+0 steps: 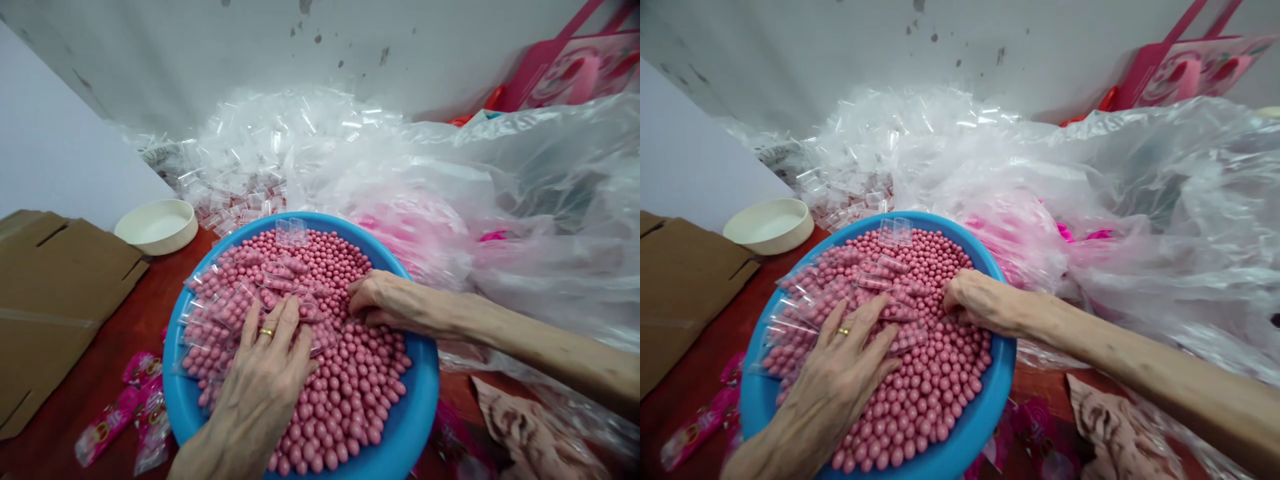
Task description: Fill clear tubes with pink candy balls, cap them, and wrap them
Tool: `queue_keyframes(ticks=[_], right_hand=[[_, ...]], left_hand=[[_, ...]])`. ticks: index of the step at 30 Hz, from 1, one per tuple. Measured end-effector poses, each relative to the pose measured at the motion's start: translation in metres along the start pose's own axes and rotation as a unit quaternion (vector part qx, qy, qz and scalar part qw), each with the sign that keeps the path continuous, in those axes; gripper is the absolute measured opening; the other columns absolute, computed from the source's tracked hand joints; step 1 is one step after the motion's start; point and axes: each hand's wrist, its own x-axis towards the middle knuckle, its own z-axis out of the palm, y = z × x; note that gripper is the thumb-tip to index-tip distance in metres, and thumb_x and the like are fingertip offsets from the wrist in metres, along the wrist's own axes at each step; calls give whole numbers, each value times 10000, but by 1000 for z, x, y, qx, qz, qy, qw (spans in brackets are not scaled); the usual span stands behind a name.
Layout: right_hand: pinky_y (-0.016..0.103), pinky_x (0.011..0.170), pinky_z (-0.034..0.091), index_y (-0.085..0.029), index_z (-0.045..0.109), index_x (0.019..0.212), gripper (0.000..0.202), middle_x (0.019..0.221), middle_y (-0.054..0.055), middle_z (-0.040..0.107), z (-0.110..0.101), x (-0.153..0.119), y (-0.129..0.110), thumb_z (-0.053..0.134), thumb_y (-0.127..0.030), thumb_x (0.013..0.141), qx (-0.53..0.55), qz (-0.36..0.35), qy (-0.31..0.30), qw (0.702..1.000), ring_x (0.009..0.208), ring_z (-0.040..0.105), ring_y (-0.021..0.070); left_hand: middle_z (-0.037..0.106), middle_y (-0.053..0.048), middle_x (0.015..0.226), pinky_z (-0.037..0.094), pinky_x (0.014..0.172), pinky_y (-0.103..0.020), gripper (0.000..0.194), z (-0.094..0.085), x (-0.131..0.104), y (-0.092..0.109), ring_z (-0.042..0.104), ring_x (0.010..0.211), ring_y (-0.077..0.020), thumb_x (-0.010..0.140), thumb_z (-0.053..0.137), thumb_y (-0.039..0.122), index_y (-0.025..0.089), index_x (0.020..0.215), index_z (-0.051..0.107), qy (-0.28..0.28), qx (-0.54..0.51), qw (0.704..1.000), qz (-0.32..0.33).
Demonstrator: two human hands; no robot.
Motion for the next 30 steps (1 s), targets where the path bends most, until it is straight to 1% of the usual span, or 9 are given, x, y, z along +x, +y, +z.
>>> queue_keyframes(ticks=[3,7,11,14,17,21,23,26,30], right_hand=[[218,604,400,-166,634,650,170,649,-27,605,-9,5,2,545,-71,759,31,17,-24,999,634,553,110],[216,537,396,-173,642,687,95,636,-36,608,-17,-2,5,578,-130,741,69,58,-37,995,581,539,110],[321,756,463,-199,628,848,174,870,46,657,-11,-23,-2,476,-126,805,-58,30,78,995,822,588,193],[460,930,392,-204,624,969,323,1096,134,620,5,-30,-21,413,-54,777,-182,-18,163,970,1098,503,290],[513,955,355,-163,637,892,278,1136,192,587,19,-25,-35,446,-27,743,-260,-39,155,952,1156,440,343],[381,867,428,-181,599,1020,298,1051,115,609,13,-13,-28,343,-118,881,-160,-45,166,972,1005,522,225],[329,765,437,-181,609,929,235,914,77,605,2,-9,-20,376,-171,906,-112,-10,166,980,879,538,196],[263,667,392,-176,594,706,167,766,16,578,-12,-3,-13,545,-217,860,-48,41,119,991,739,519,146],[246,608,339,-170,602,716,107,741,-10,580,-13,1,-11,640,-233,793,1,77,128,989,684,494,125]], left_hand=[[618,-240,1201,392,978,-567,194,0,0,0,592,1114,-321,907,469,185,100,926,642,-15,2,1000,5],[612,-238,1204,370,994,-570,203,4,-2,0,578,1130,-314,908,463,193,104,913,645,7,2,1000,2],[608,-230,1214,355,1010,-571,191,4,-3,-1,563,1151,-308,901,477,182,106,940,647,2,-1,1000,6],[607,-244,1208,399,967,-576,193,1,-2,-5,571,1136,-330,898,487,195,104,968,642,-17,18,999,38],[613,-261,1187,439,922,-576,191,-2,-1,-8,591,1105,-343,894,494,204,98,974,632,-23,35,997,63],[626,-267,1160,439,919,-585,198,-2,-1,-7,590,1106,-352,900,483,203,89,956,635,-16,30,998,58],[618,-260,1185,419,944,-581,195,-1,-1,-5,594,1107,-337,903,485,205,96,962,635,-23,26,998,44],[609,-247,1211,388,982,-571,186,-1,-1,-3,590,1118,-319,906,487,206,106,946,639,-27,20,999,19],[603,-252,1216,408,954,-575,198,-1,-1,-4,583,1123,-335,911,476,219,109,960,633,-30,19,999,36]])
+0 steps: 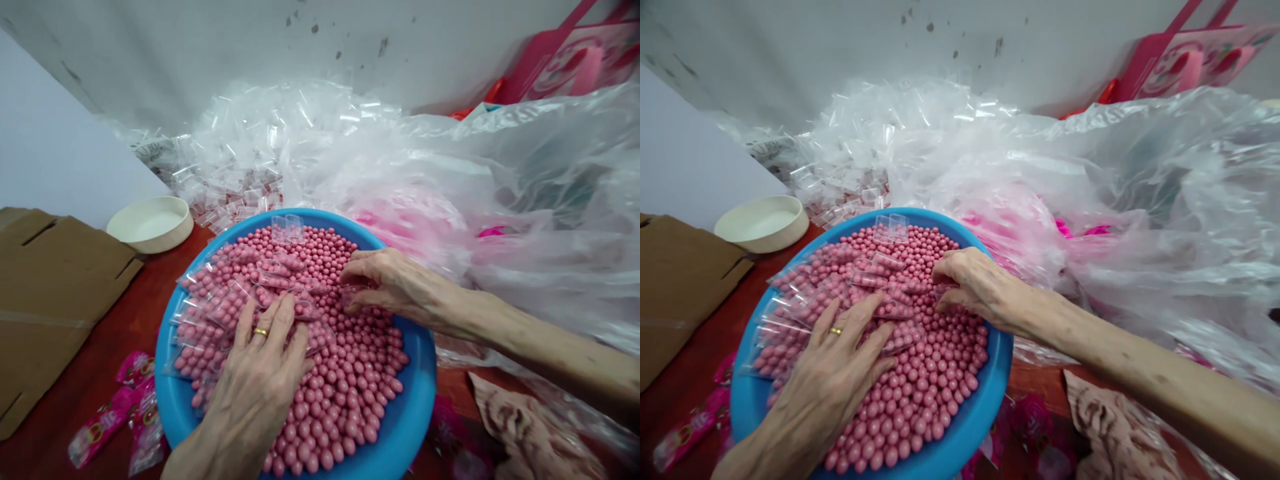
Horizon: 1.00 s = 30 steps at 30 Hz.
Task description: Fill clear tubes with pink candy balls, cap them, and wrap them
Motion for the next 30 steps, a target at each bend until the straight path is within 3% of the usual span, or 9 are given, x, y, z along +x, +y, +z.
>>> queue_keyframes(ticks=[6,10,17,24,30], right_hand=[[231,591,354,-153,613,786,129,752,-15,572,11,-7,4,715,-204,724,35,29,66,997,663,503,119],[236,634,384,-148,632,758,24,757,-1,603,16,-10,2,639,-143,781,59,33,47,997,691,546,127],[229,593,334,-148,598,723,70,688,-21,575,25,-7,1,652,-150,768,26,42,21,999,642,508,115],[231,604,352,-162,639,785,41,727,-6,629,21,-7,0,605,-181,798,57,57,-12,997,666,543,126],[237,620,346,-183,596,982,162,757,-12,614,27,-11,2,559,-199,825,8,50,45,998,660,530,125]], left_hand=[[599,-252,1226,376,987,-561,213,0,0,3,579,1135,-327,919,468,216,103,952,645,1,-15,999,-30],[595,-252,1234,365,992,-567,206,0,-1,2,571,1147,-323,916,466,191,105,981,642,-8,-6,1000,-22],[587,-270,1233,382,971,-578,195,1,-3,-4,579,1135,-333,901,495,204,106,1006,626,-9,11,1000,19],[612,-258,1203,383,982,-564,188,0,-1,2,581,1136,-325,913,474,193,106,965,633,4,-1,1000,-17],[604,-268,1212,378,973,-589,200,1,0,2,584,1128,-337,917,474,203,97,968,635,4,-18,1000,-19]])
